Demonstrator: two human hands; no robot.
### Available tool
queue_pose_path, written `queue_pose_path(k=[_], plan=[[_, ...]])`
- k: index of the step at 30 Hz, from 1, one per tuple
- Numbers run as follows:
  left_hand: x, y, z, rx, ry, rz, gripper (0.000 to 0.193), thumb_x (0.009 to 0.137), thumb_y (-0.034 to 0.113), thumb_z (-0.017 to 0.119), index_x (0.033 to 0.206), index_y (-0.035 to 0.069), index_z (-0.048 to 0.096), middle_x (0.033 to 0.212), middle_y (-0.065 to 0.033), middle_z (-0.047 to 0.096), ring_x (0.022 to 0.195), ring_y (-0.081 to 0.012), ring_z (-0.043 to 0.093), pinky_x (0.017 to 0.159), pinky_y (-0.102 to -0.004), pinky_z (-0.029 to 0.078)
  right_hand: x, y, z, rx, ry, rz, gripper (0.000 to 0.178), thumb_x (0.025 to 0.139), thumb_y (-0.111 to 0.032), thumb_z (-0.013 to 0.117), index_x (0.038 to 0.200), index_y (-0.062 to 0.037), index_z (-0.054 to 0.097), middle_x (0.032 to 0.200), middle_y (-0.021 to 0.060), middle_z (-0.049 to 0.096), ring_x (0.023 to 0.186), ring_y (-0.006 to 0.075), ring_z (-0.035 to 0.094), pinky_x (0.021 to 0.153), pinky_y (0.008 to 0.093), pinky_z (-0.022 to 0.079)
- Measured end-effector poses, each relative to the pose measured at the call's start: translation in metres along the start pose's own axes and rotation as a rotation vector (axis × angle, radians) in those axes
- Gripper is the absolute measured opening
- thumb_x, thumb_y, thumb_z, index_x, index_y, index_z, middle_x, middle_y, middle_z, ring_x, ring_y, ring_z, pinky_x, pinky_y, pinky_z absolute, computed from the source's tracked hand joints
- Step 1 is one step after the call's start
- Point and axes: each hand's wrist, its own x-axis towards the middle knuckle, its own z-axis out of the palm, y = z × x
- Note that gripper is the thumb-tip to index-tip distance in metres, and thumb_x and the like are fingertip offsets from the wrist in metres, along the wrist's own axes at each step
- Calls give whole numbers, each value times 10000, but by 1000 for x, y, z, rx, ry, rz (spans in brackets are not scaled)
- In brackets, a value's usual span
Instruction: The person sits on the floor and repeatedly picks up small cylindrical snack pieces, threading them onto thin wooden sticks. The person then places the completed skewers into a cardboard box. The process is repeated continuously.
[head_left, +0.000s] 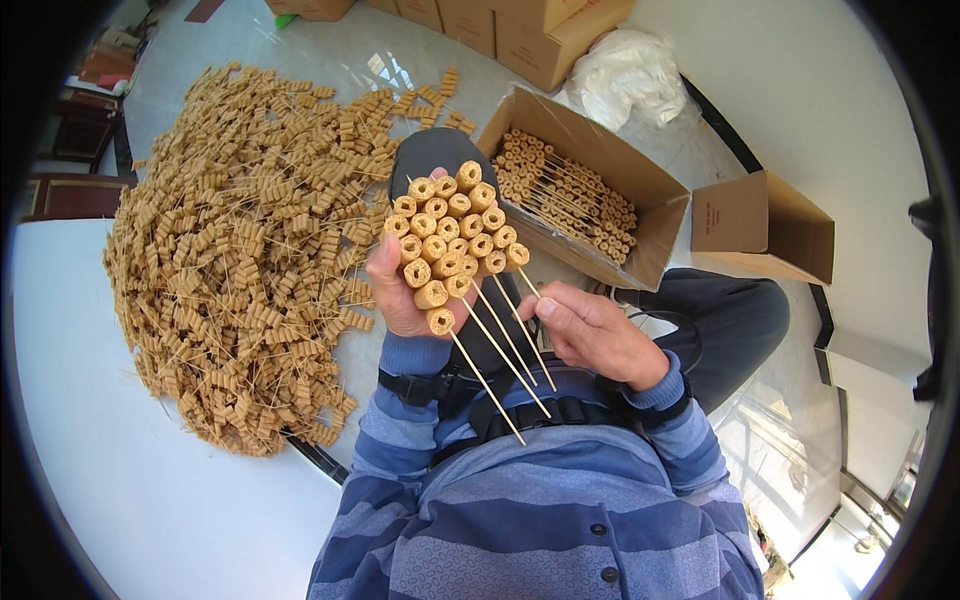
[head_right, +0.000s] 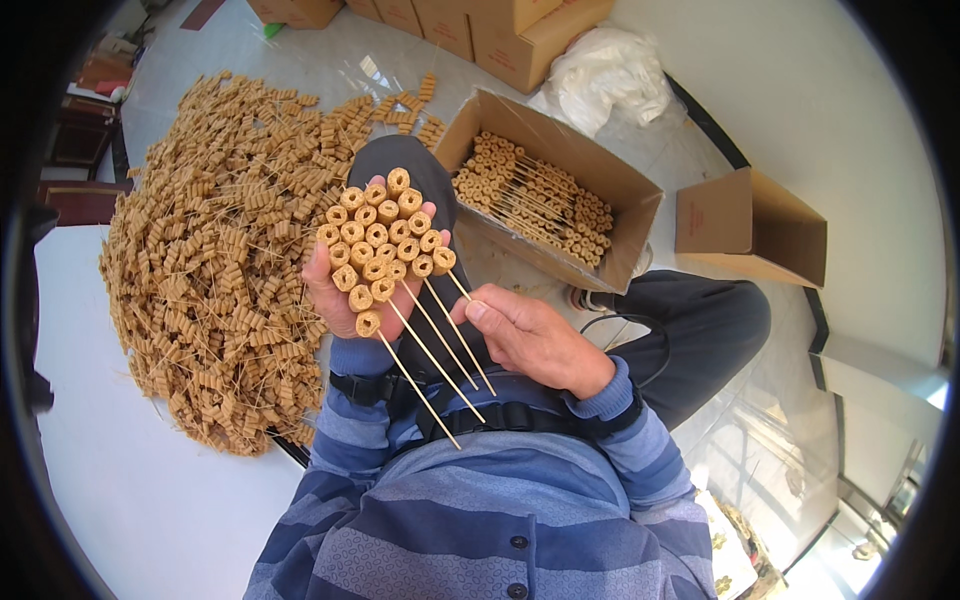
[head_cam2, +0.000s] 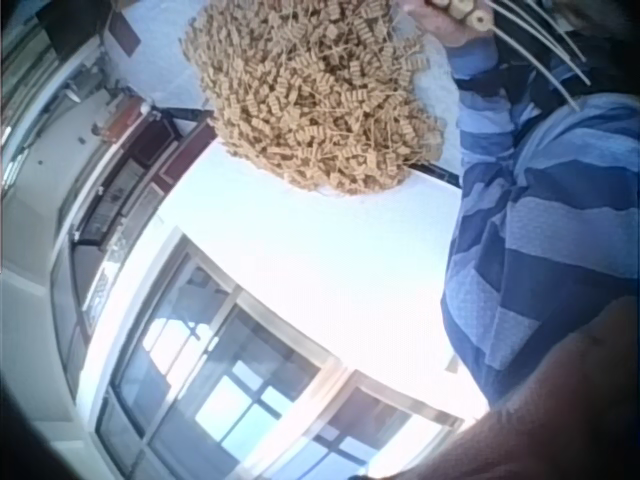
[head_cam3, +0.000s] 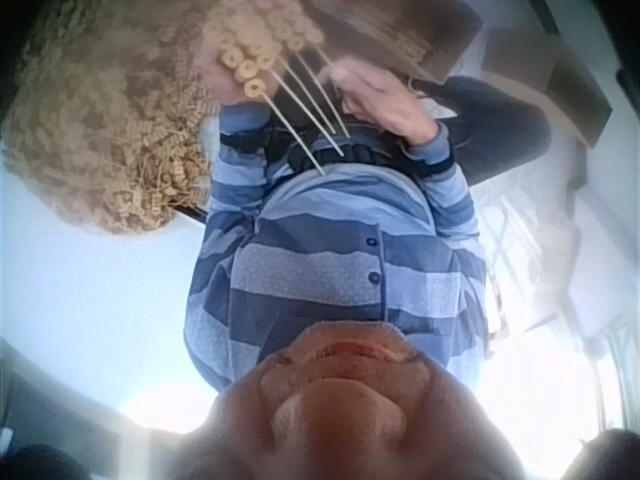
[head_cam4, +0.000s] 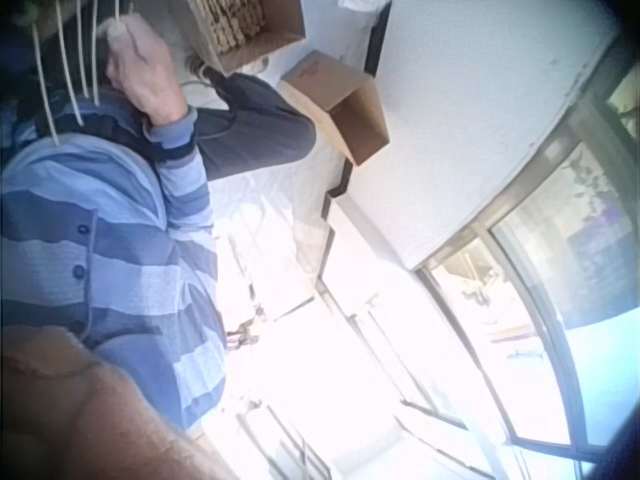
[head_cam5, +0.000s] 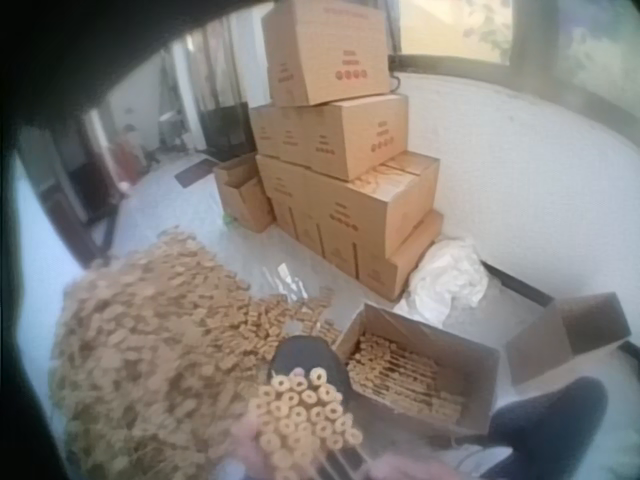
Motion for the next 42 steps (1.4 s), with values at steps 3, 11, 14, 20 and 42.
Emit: queue_pose_path(k=[3, 11, 14, 20, 42], plan=[[0, -2, -2, -98, -77, -86, 903, 892, 647, 543, 1521, 33, 335, 1461, -229, 463, 1344, -426, 463, 1112, -615, 371, 2, 6, 0, -9, 3, 3, 335, 1101, -316, 405, 1171, -53, 599, 590, -54, 391, 516, 42, 353, 499, 208, 318], [4, -4, -5, 11, -116, -77, 868, 923, 657, 492, 1496, 20, 355, 1410, -260, 503, 1286, -434, 519, 1079, -567, 435, 1, 5, -5, -161, 104, -72, 434, 1055, -346, 507, 1360, -36, 512, 879, 59, 570, 795, 124, 556, 720, 264, 463], [10, -2, 3, 251, -6, 30, 804, 957, 584, 492, 1481, -11, 358, 1397, -255, 510, 1256, -418, 545, 1069, -522, 458, -3, -7, 0, -551, 415, -380, 662, 947, -387, 673, 1447, -26, 431, 1253, 178, 560, 1145, 255, 569, 954, 365, 465], [-13, -27, 25, 408, -35, -151, 852, 896, 564, 625, 1496, 30, 339, 1449, -155, 474, 1307, -268, 516, 1101, -404, 436, 7, -11, 25, -876, 609, -633, 821, 839, -340, 764, 1470, 4, 367, 1484, 252, 405, 1363, 422, 416, 1114, 484, 356], [95, -89, 91, 1050, -286, -301, 956, 776, 314, 723, 1535, 16, 224, 1413, -151, 459, 1276, -252, 511, 1063, -387, 447, -15, 46, -76, -368, 788, -513, 841, 944, -453, 626, 1471, 112, 293, 1476, 319, 386, 1380, 439, 389, 1158, 471, 320]])
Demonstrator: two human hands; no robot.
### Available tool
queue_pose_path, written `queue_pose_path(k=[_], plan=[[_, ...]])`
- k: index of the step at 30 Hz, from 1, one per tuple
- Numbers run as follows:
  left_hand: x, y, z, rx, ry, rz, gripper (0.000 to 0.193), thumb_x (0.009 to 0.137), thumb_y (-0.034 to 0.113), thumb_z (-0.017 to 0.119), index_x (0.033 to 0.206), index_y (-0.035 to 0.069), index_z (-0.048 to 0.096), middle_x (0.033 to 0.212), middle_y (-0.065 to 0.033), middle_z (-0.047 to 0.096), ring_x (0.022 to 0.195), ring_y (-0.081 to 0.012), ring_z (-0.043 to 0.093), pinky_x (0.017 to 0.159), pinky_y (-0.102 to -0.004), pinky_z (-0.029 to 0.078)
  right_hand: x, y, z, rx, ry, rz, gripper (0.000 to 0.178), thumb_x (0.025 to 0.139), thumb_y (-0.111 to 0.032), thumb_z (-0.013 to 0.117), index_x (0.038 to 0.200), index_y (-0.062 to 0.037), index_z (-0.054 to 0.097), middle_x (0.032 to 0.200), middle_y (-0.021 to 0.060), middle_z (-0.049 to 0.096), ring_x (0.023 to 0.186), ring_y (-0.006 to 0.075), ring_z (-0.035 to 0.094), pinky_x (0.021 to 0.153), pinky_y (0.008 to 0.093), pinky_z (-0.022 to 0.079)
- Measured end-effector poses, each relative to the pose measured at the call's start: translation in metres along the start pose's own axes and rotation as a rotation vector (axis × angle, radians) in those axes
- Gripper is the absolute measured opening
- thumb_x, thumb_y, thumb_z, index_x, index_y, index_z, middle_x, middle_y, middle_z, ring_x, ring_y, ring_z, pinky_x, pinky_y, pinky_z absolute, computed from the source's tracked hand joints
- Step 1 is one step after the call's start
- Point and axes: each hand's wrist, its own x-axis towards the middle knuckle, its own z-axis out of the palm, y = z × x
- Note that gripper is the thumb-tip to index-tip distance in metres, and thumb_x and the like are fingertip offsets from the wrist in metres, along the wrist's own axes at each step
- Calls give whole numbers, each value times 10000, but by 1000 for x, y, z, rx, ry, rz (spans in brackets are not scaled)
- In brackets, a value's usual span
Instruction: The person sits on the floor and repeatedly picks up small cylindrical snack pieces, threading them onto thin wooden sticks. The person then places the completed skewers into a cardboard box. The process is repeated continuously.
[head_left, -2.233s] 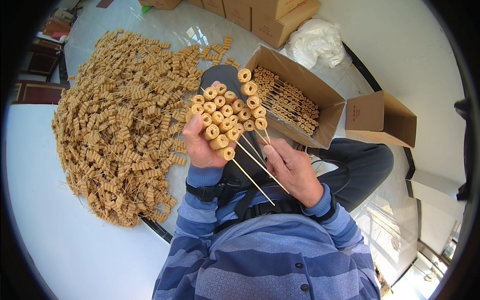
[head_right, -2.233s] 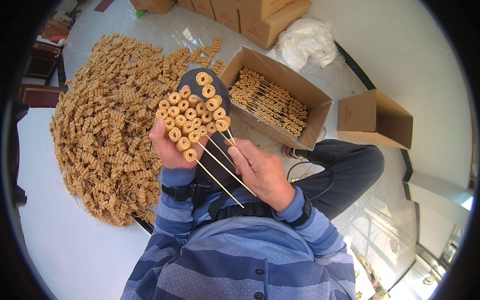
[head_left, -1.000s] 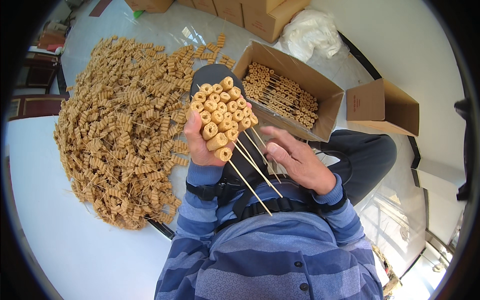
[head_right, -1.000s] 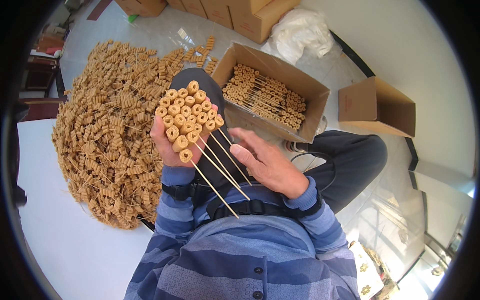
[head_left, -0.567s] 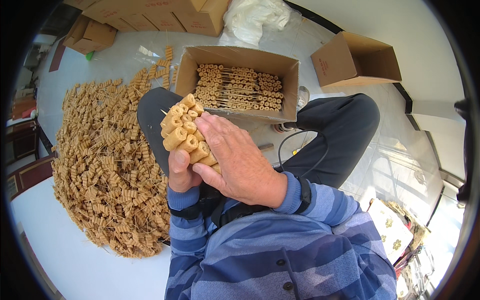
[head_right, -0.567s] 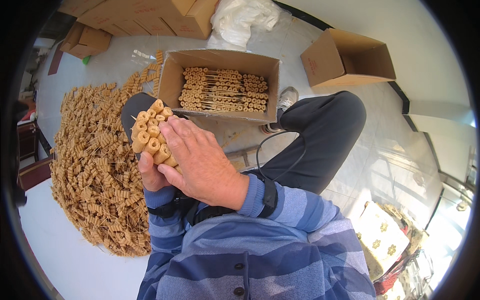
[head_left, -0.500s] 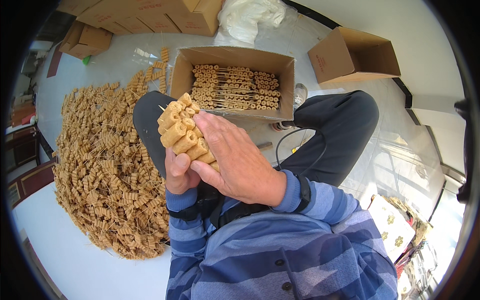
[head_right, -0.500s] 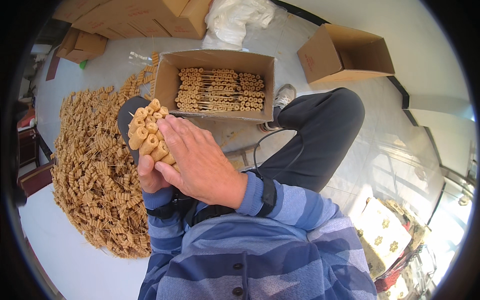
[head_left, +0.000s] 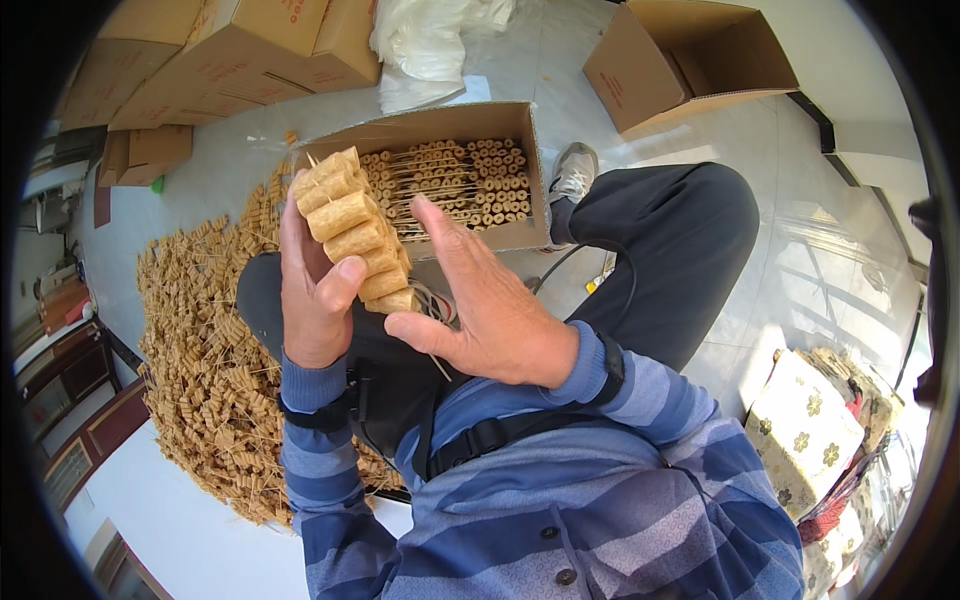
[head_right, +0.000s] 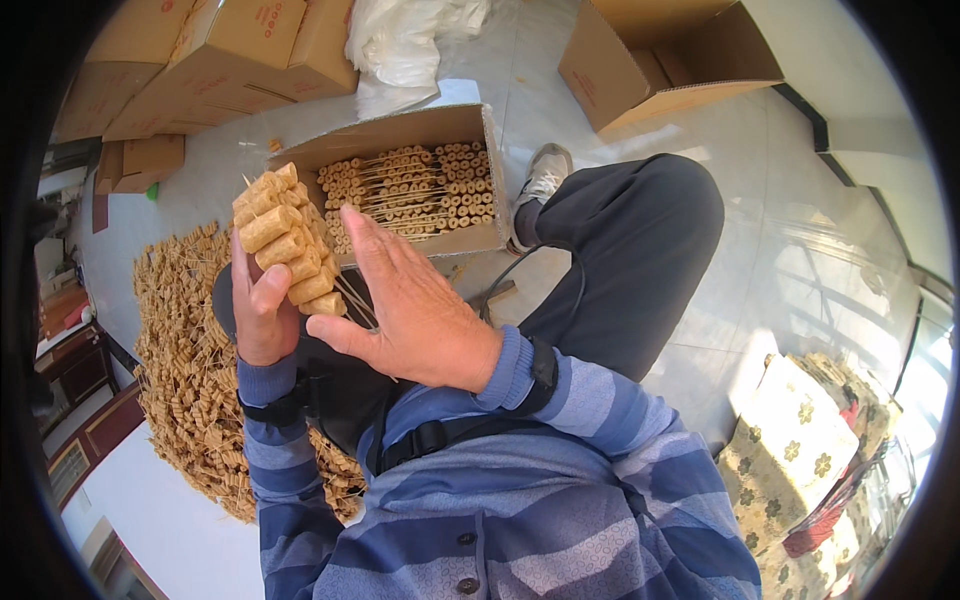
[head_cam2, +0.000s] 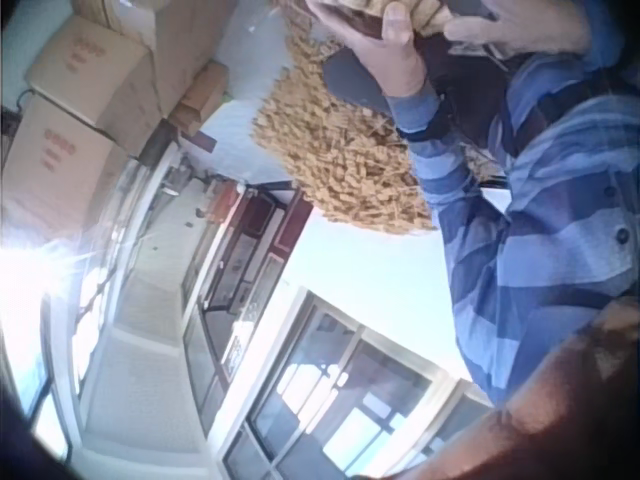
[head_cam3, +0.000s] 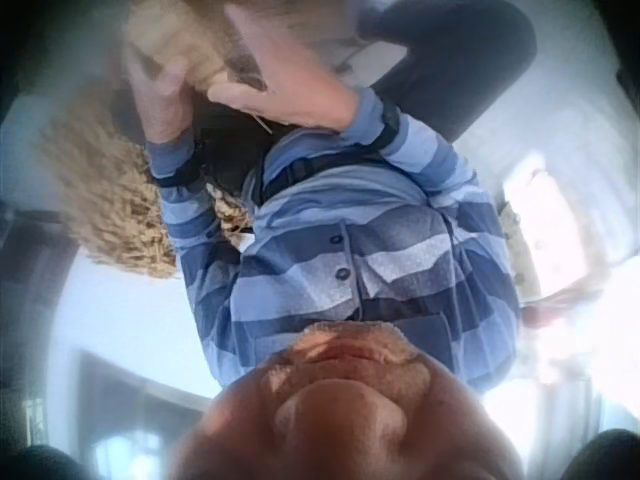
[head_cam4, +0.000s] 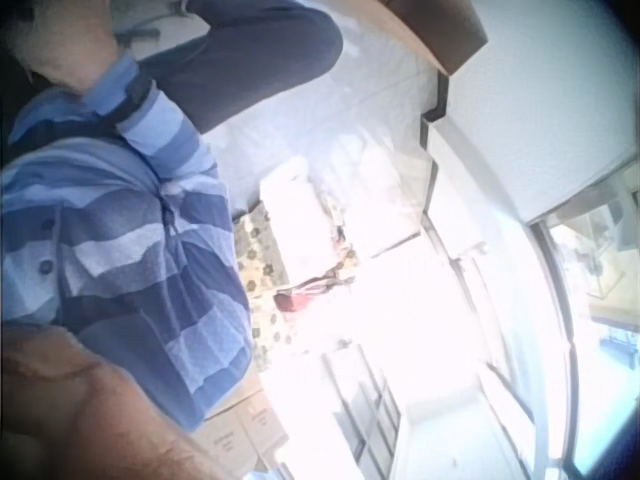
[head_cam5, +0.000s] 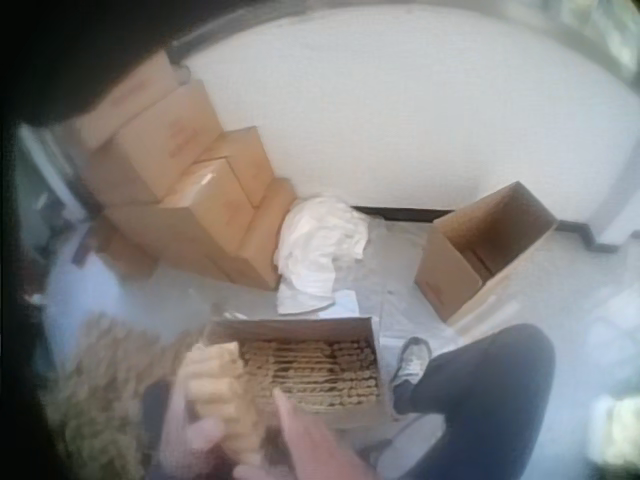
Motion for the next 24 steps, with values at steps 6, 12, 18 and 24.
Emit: queue_pose_path(k=[6, 12, 18, 24], plan=[[63, 10, 14, 789, -239, 220, 967, 782, 163, 756, 1540, -15, 181, 1407, -205, 439, 1317, -277, 469, 1111, -402, 394, -14, 35, -6, -177, -215, 167, 665, 950, -408, 618, 1375, 82, 469, 1416, 272, 472, 1312, 406, 453, 1093, 466, 378], [106, -64, 42, 1407, -526, 482, 1032, 681, 196, 783, 1534, 9, 232, 1385, -220, 450, 1274, -388, 463, 1088, -483, 361, -22, 51, 8, -302, -250, 75, 551, 905, -320, 666, 1311, 31, 541, 1360, 210, 522, 1265, 353, 492, 1056, 434, 398], [136, -144, 63, 1553, -510, 638, 959, 686, 197, 764, 1511, 31, 306, 1356, -163, 469, 1241, -344, 451, 1083, -475, 347, -15, 65, 14, -529, -180, 52, 547, 874, -312, 692, 1293, 12, 557, 1353, 186, 537, 1292, 341, 474, 1088, 442, 364], [153, -185, 55, 1533, -472, 713, 950, 701, 180, 758, 1533, 102, 307, 1387, -152, 440, 1265, -356, 430, 1115, -504, 316, -18, 69, 18, -537, -235, 109, 475, 867, -277, 660, 1243, 6, 602, 1334, 165, 550, 1271, 310, 482, 1082, 434, 354]])
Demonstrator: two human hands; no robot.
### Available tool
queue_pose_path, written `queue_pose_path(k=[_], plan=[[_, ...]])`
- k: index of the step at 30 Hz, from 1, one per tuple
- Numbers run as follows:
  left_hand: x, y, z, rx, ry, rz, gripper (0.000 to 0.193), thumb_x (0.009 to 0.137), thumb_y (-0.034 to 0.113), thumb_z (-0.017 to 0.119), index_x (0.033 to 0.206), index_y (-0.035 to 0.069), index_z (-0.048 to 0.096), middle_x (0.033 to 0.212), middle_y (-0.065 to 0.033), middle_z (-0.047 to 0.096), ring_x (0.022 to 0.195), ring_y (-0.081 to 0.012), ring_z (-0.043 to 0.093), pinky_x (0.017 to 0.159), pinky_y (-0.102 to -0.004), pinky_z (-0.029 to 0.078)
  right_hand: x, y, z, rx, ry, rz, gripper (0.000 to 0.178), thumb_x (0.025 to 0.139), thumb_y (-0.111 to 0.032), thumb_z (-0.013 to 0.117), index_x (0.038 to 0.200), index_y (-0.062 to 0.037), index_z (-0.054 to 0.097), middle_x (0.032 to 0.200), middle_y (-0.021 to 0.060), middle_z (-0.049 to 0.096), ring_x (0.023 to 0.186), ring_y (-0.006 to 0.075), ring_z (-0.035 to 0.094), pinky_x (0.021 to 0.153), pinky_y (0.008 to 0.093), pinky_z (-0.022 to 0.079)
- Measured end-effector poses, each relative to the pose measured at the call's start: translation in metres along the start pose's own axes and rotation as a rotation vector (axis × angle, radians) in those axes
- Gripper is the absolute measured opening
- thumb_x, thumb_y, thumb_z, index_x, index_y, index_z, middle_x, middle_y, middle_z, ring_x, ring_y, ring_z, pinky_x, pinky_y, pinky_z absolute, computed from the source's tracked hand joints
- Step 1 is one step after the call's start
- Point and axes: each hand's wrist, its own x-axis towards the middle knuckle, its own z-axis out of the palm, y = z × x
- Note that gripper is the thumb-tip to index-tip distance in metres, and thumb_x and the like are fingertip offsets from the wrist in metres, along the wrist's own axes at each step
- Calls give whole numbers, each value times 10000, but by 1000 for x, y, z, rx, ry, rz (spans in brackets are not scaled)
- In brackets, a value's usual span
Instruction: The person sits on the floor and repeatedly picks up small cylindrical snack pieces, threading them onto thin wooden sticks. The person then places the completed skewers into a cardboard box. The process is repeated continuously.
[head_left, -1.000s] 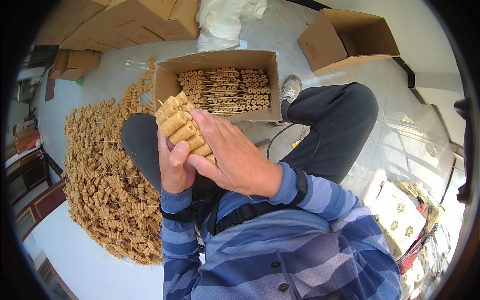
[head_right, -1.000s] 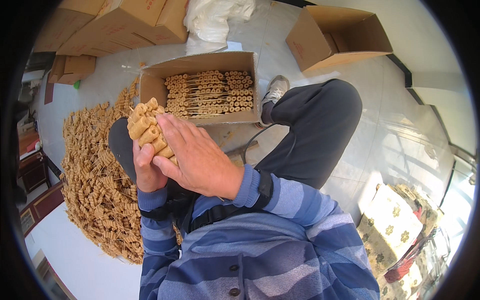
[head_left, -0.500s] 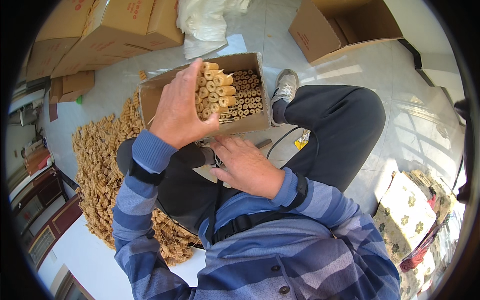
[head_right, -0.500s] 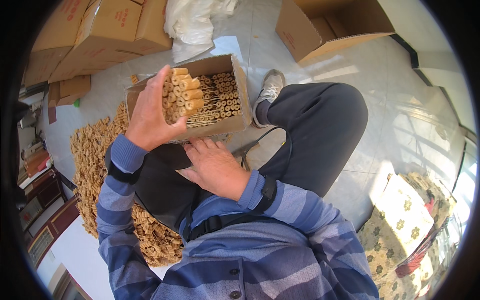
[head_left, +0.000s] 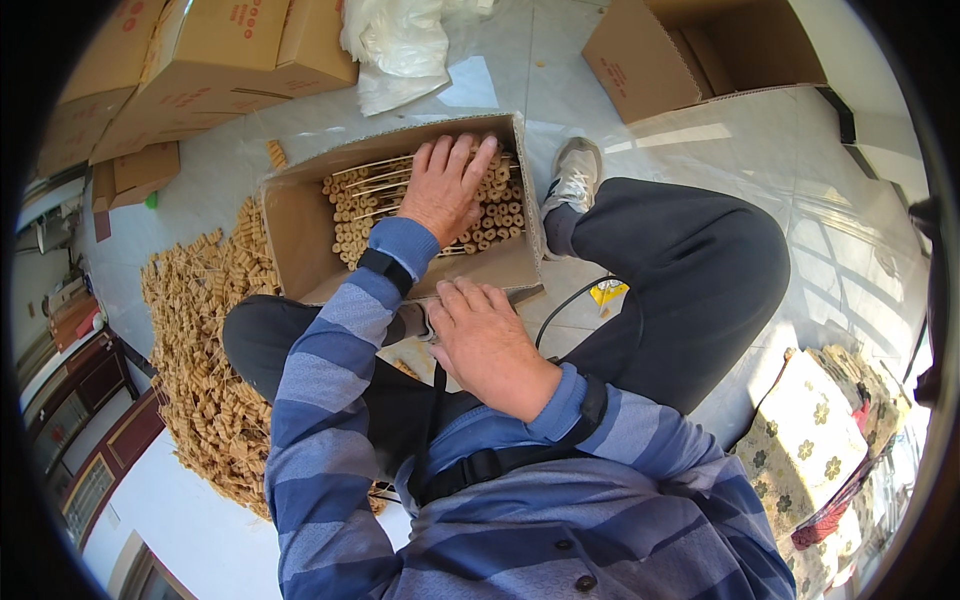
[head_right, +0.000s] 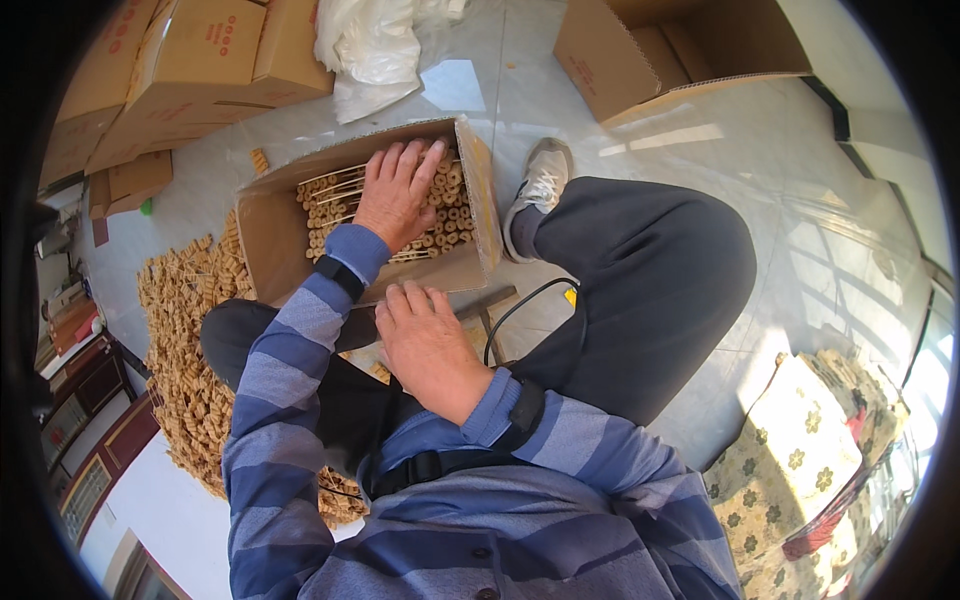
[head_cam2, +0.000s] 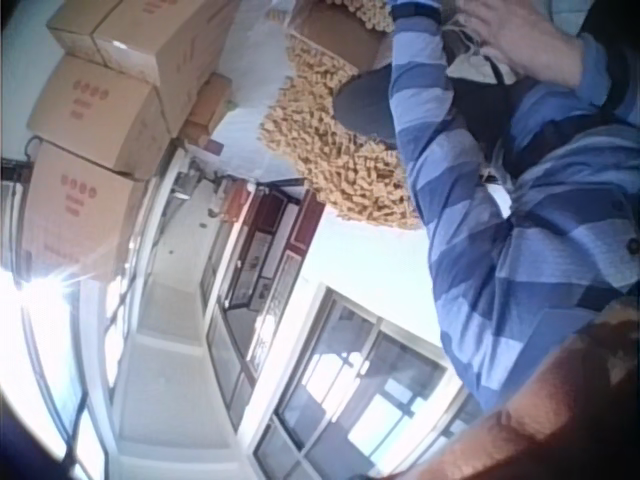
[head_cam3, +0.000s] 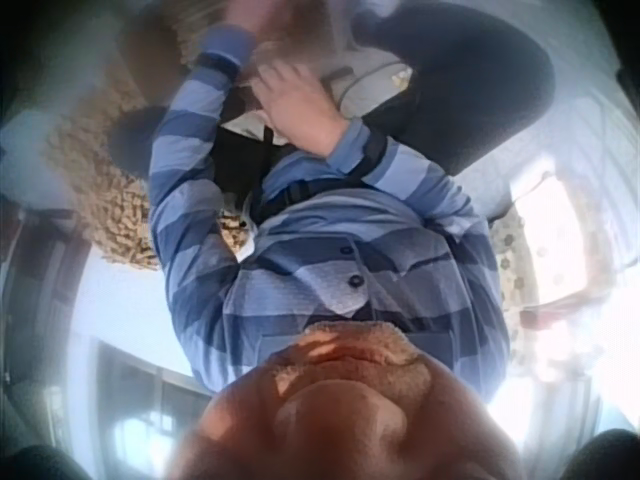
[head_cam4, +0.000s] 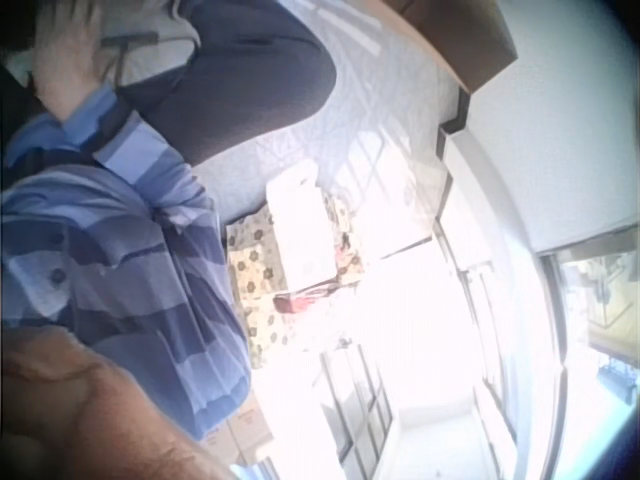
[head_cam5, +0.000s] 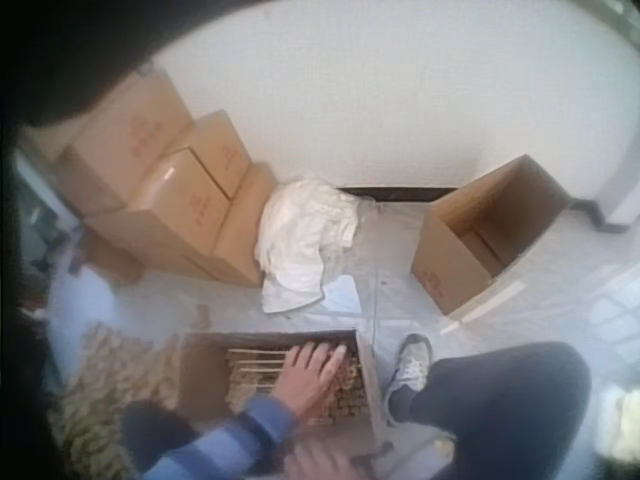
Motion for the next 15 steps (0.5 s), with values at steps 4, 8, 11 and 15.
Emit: queue_pose_path(k=[4, 8, 11, 15], plan=[[3, -5, 25, 3, 66, -6, 961, 691, 184, 762, 1537, 133, 309, 1406, -147, 431, 1290, -359, 417, 1126, -524, 305, 1, 0, 5, -49, -2, -20, 403, 886, -224, 603, 1211, 14, 622, 1289, 175, 578, 1242, 316, 504, 1079, 433, 355], [3, -6, 44, -29, 75, -28, 954, 697, 181, 754, 1540, 148, 308, 1409, -136, 445, 1289, -355, 424, 1130, -528, 302, 4, 0, 9, -35, -13, -17, 374, 893, -183, 570, 1199, 23, 629, 1279, 190, 583, 1247, 329, 504, 1083, 438, 353], [4, -4, 54, -55, 69, -57, 914, 736, 180, 738, 1542, 158, 308, 1415, -128, 458, 1295, -348, 433, 1136, -526, 300, 5, -1, 13, -28, -34, -13, 372, 889, -168, 560, 1197, 30, 630, 1286, 199, 579, 1258, 336, 499, 1090, 443, 348], [4, -8, 60, -156, -43, -51, 907, 760, 201, 768, 1538, 136, 305, 1455, -157, 437, 1341, -363, 410, 1157, -531, 272, 7, -1, 16, -51, -49, -22, 370, 880, -146, 551, 1193, 35, 630, 1294, 205, 573, 1257, 340, 500, 1093, 448, 344]])
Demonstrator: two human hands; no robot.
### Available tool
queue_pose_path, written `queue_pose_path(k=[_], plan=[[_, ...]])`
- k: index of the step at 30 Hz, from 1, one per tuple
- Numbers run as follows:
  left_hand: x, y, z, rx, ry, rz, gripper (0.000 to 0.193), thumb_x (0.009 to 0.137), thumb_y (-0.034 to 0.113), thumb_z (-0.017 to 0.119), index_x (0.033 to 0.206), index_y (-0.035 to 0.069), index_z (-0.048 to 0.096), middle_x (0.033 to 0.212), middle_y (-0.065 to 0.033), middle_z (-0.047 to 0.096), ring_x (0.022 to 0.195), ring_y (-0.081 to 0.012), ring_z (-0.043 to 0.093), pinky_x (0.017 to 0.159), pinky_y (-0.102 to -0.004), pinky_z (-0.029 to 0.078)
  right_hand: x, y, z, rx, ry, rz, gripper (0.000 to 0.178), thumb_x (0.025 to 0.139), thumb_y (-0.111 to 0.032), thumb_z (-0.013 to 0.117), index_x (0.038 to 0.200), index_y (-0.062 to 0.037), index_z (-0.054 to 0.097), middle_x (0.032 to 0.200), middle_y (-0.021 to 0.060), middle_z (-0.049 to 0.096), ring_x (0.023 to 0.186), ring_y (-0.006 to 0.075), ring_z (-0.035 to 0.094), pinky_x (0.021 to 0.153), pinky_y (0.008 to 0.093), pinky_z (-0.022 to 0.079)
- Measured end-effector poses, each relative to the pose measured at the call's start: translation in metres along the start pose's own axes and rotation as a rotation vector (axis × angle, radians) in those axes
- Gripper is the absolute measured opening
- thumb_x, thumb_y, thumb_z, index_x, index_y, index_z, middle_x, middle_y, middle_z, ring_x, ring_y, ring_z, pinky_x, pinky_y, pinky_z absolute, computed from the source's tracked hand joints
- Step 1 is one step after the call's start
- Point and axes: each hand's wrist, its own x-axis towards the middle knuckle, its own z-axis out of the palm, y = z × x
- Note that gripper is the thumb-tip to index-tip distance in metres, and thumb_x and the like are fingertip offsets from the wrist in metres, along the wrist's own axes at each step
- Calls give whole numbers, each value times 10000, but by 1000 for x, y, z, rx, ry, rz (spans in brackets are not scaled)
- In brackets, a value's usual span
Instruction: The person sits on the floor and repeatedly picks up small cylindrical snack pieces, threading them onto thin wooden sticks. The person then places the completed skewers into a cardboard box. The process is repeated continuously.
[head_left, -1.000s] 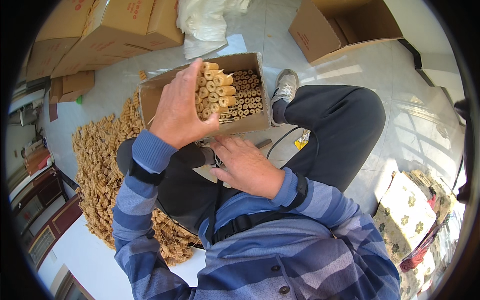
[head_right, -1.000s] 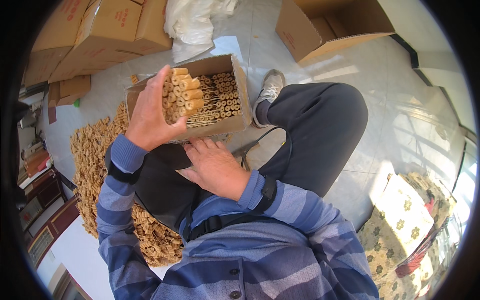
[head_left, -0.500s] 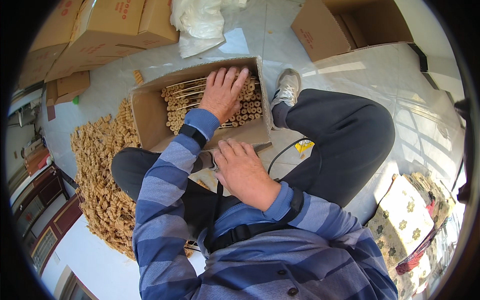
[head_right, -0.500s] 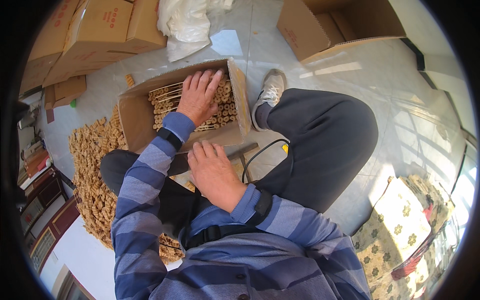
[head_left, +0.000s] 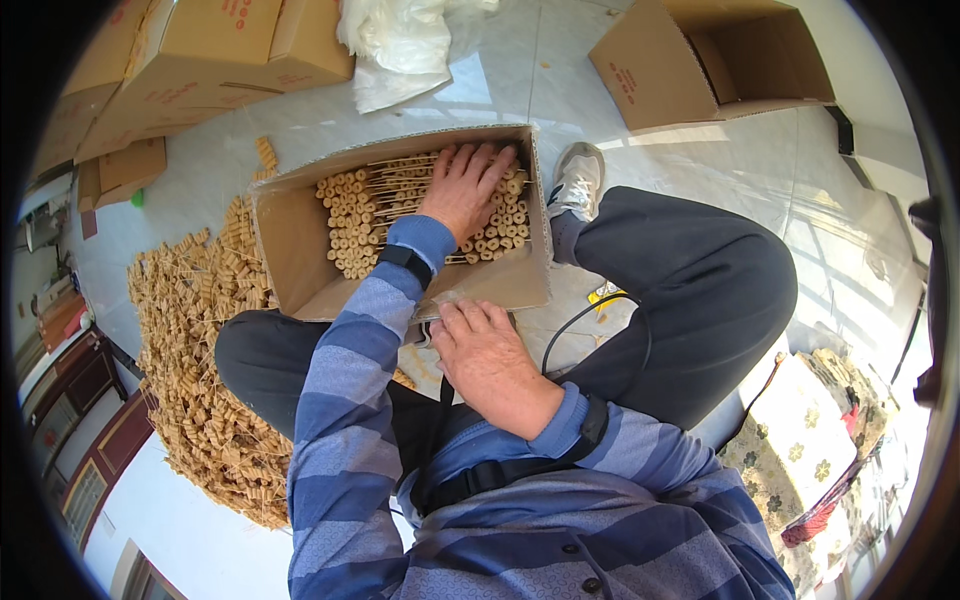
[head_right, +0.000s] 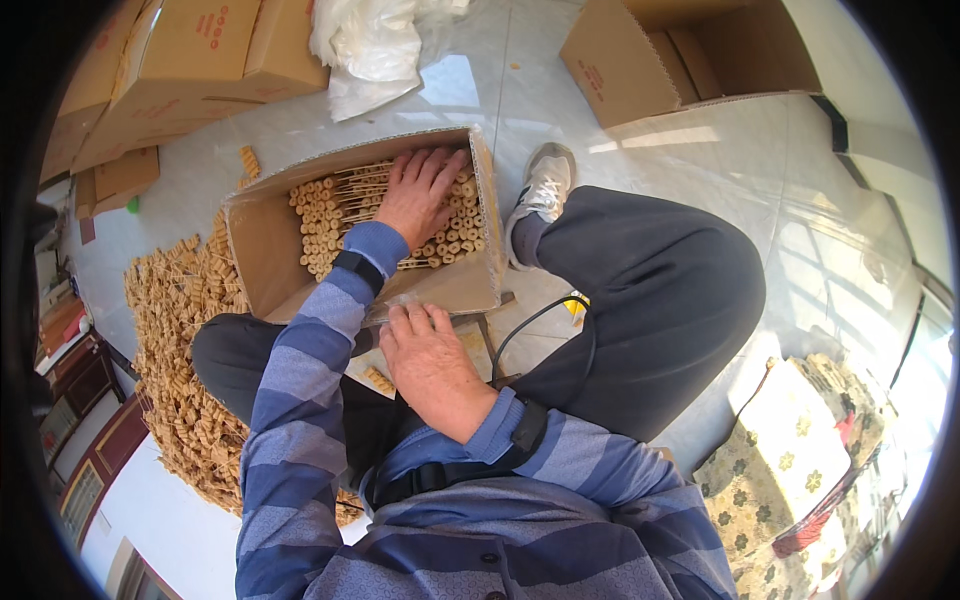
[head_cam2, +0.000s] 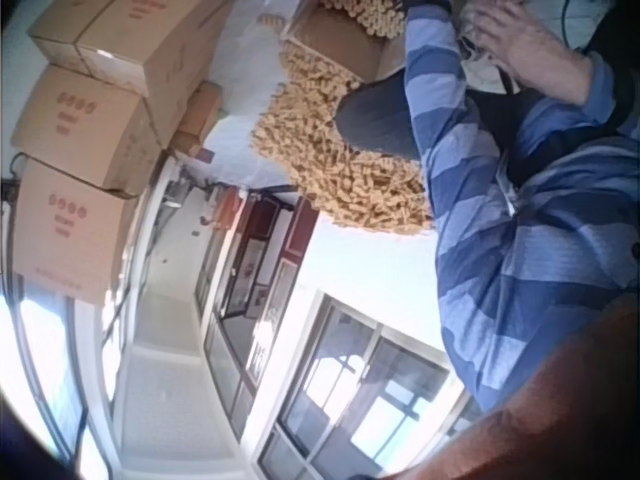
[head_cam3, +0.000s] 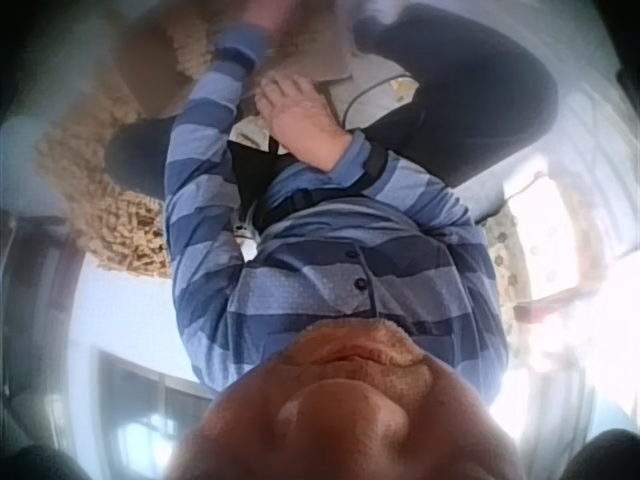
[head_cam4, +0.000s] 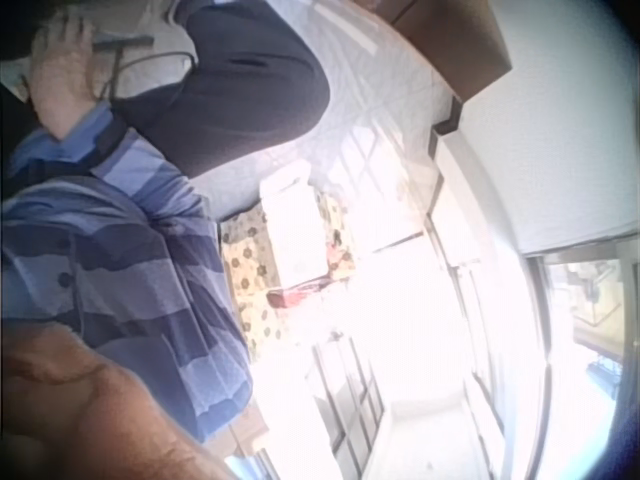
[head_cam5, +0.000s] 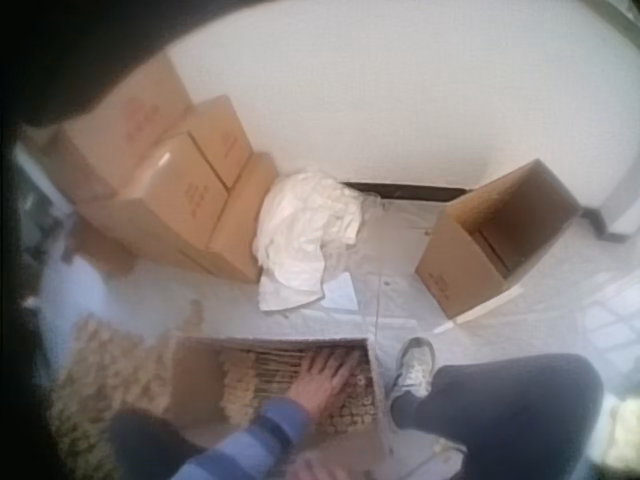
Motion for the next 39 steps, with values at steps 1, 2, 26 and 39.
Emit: queue_pose_path(k=[1, 2, 26, 39], plan=[[0, -2, 0, -25, -30, 1, 901, 773, 206, 769, 1540, 132, 301, 1461, -161, 434, 1348, -366, 405, 1157, -530, 271, 0, 0, 1, 4, 0, 1, 369, 877, -142, 549, 1191, 35, 630, 1298, 207, 571, 1255, 341, 501, 1093, 448, 344], [1, -5, 0, -51, -60, 3, 895, 785, 210, 769, 1542, 128, 297, 1468, -165, 432, 1356, -369, 401, 1158, -529, 270, 0, 0, 1, 8, 1, 3, 368, 875, -138, 548, 1189, 35, 629, 1303, 208, 570, 1254, 341, 502, 1092, 448, 345], [14, -3, 11, -147, -32, -113, 677, 904, 453, 657, 1451, 101, 469, 1405, -149, 502, 1307, -349, 439, 1101, -524, 281, 0, -1, -3, -49, -32, -15, 361, 867, -135, 550, 1180, 31, 620, 1311, 211, 558, 1262, 334, 494, 1098, 447, 337], [27, 9, 6, -56, 18, -215, 268, 895, 304, 686, 1061, 95, 703, 1077, -126, 625, 1102, -343, 602, 881, -467, 490, 1, -2, -2, -72, -35, -11, 364, 854, -132, 558, 1188, 6, 602, 1280, 170, 548, 1241, 316, 497, 1086, 433, 350]])
